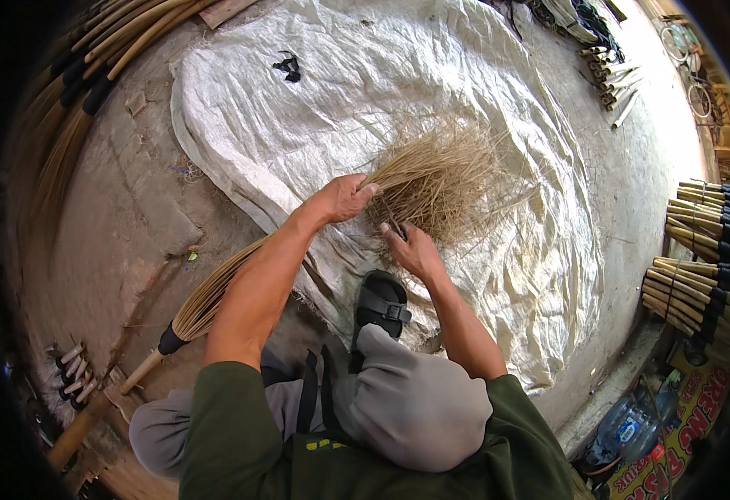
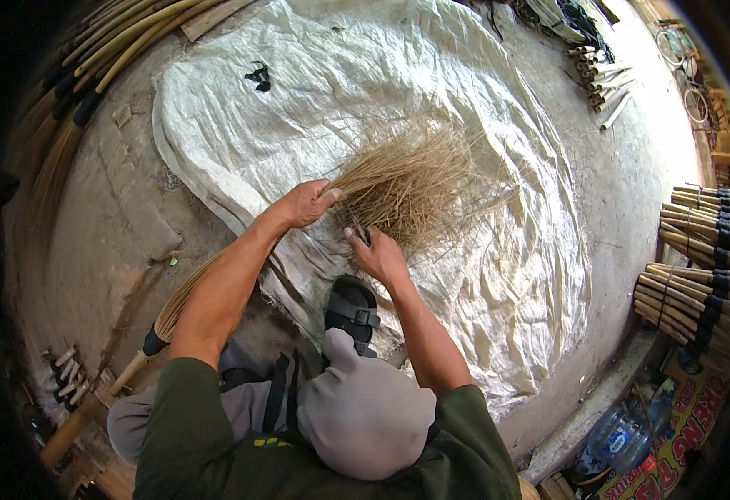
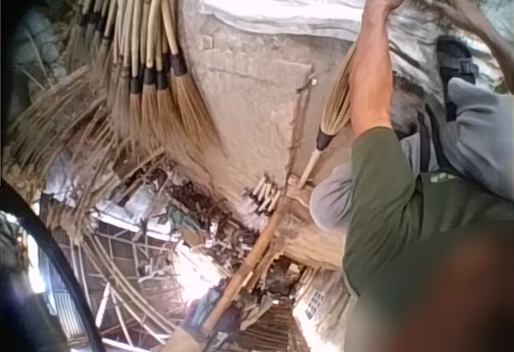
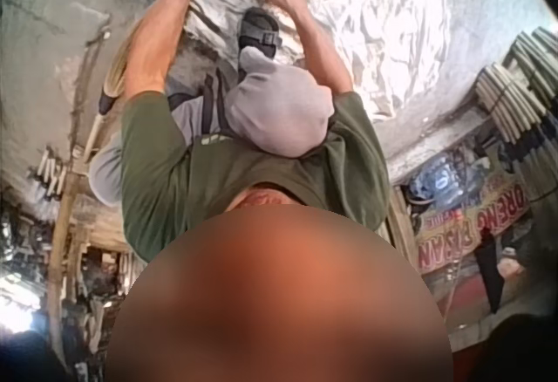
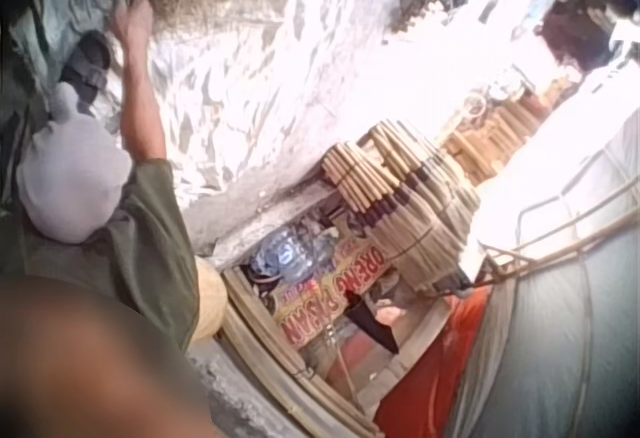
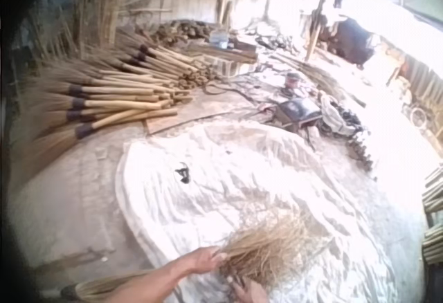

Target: The person sits on the floor and repeatedly trims the bristles of a straw broom using shears. After each trim, the person places the broom on the floor and picks up another one to continue the process.

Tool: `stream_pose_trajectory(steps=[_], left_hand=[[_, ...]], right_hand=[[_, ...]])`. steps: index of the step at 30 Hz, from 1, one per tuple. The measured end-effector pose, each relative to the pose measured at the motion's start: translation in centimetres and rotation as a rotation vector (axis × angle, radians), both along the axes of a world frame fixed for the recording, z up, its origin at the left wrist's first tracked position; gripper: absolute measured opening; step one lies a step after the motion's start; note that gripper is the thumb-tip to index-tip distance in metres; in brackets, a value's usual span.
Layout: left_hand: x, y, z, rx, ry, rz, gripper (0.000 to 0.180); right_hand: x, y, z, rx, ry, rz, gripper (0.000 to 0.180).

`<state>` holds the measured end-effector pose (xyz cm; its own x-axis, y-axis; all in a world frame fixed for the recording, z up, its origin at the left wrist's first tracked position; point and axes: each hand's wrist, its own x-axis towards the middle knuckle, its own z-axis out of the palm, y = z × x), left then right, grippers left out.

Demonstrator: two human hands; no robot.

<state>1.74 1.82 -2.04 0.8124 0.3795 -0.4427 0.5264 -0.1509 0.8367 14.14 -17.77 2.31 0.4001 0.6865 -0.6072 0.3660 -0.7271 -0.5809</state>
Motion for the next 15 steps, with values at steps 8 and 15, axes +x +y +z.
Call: stream_pose_trajectory(steps=[8, 15], left_hand=[[0.0, -0.2, 1.4, -0.089, -0.003, -0.01, 0.042], [0.0, -1.0, 1.8, 0.082, 0.047, -0.07, 0.043]], right_hand=[[0.3, -0.1, 0.8, -0.009, 0.009, -0.019, 0.063], [-0.5, 1.1, 0.8, -0.086, -0.19, 0.019, 0.059]])
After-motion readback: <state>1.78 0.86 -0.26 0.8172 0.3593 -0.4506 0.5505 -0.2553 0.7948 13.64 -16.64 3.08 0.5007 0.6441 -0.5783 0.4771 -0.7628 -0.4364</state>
